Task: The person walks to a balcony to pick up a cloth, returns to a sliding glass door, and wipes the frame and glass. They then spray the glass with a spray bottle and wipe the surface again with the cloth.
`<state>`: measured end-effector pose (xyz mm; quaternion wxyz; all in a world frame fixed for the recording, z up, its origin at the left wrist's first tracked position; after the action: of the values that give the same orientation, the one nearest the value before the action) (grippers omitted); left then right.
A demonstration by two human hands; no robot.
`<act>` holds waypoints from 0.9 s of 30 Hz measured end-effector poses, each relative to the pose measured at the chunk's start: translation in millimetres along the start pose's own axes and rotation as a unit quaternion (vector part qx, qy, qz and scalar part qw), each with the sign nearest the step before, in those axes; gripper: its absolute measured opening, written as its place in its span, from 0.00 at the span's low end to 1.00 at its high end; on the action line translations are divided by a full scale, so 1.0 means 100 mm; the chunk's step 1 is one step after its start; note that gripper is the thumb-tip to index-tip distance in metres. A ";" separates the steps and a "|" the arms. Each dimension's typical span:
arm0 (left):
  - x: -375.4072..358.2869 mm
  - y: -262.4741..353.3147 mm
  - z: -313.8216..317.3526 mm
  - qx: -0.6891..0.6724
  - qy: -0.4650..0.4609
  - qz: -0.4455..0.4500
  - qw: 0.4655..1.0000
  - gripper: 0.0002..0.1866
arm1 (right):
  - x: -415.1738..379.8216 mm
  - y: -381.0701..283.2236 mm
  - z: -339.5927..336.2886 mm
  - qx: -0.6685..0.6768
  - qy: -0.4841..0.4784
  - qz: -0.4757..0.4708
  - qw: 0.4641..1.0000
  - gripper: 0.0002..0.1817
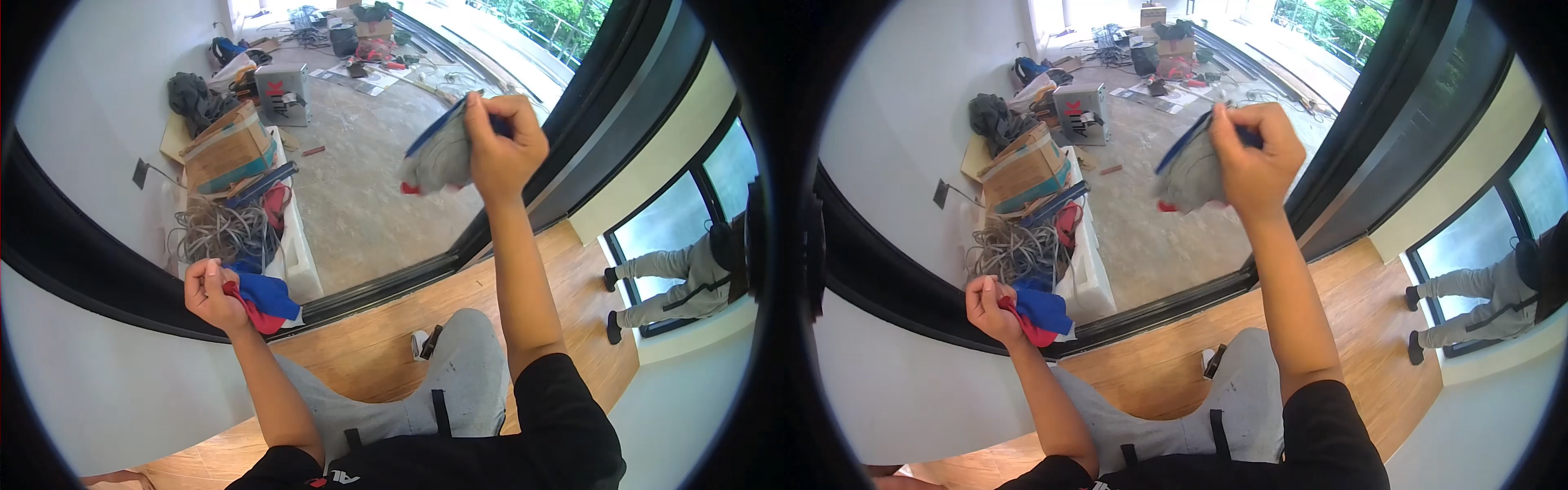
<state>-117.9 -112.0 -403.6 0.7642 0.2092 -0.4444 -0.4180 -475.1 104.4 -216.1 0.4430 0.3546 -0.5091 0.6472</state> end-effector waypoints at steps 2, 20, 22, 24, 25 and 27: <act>0.01 0.00 -0.04 0.000 0.002 -0.006 1.000 0.07 | 0.04 0.20 -0.12 0.025 0.035 0.084 0.996 0.08; 0.00 -0.02 -0.02 -0.015 -0.008 -0.005 1.000 0.07 | 0.19 0.14 -0.05 0.024 -0.034 0.044 0.998 0.10; 0.03 -0.03 -0.01 -0.010 -0.007 0.005 1.000 0.07 | 0.23 0.10 -0.05 0.006 -0.066 -0.035 0.997 0.09; -0.02 -0.03 -0.06 0.004 -0.007 -0.002 1.000 0.07 | 0.42 0.36 -0.20 -0.002 0.021 0.039 0.999 0.09; -0.03 -0.04 -0.07 0.008 -0.004 -0.005 1.000 0.07 | 0.47 0.44 -0.22 0.035 0.053 0.103 0.993 0.09; 0.01 -0.05 -0.03 0.008 -0.003 -0.002 1.000 0.07 | 0.40 0.25 -0.19 -0.046 0.062 -0.019 0.997 0.08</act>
<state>-117.3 -115.8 -407.8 0.7605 0.2151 -0.4493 -0.4165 -513.0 129.5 -192.7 0.5020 0.3027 -0.5026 0.6354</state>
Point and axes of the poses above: each hand's wrist, its own x-axis towards the middle knuckle, its own z-axis out of the palm, y = z × x, the point moved 6 cm from there along x, towards the middle knuckle, and after that the axes turned 10 degrees about y, right-handed, at the moved point
